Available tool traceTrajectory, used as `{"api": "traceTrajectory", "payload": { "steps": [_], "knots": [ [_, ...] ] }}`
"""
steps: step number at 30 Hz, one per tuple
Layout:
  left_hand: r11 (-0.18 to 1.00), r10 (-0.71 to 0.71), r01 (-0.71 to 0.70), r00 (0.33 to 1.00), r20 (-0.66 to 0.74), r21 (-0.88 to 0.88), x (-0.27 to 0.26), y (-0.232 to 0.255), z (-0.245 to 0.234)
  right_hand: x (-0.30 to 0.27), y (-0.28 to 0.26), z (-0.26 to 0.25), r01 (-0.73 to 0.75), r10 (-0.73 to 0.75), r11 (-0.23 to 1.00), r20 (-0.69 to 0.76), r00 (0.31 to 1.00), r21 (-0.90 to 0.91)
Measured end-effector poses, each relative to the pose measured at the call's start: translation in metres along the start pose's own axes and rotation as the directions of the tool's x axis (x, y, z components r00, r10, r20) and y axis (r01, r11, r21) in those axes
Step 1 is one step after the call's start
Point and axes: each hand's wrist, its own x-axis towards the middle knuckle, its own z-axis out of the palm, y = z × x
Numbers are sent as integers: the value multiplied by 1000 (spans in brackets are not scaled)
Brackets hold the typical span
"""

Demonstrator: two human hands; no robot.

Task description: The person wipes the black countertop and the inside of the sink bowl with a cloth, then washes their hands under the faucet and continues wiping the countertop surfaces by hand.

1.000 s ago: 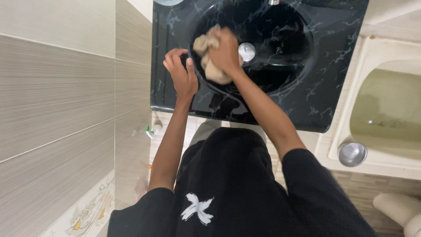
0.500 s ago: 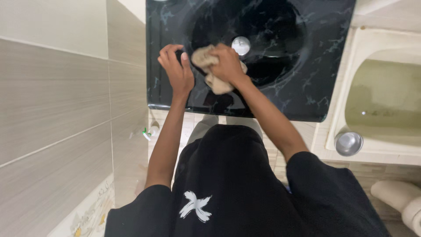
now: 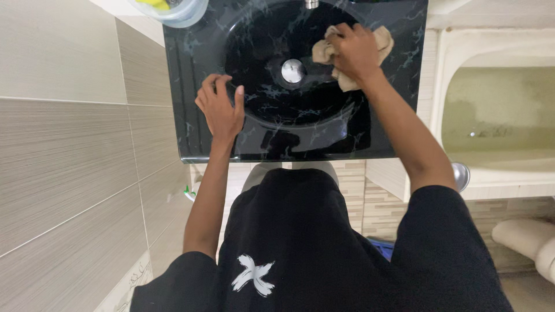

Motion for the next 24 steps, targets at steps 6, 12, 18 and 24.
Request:
{"api": "traceTrajectory", "payload": {
  "steps": [6,12,18,24],
  "knots": [
    [992,43,-55,994,105,115,1,3,-1,-30,-23,6,123,-119,992,110,987,-24],
    [998,-18,14,998,67,59,0,6,-1,-33,-26,-25,-7,-5,996,130,992,88],
    [998,-59,58,998,11,28,0,10,-2,-42,-7,-52,-280,334,773,9,942,569],
    [997,-76,76,997,-9,-10,1,22,-4,-62,-4,-45,-251,515,-459,486,706,852]
  ]
}}
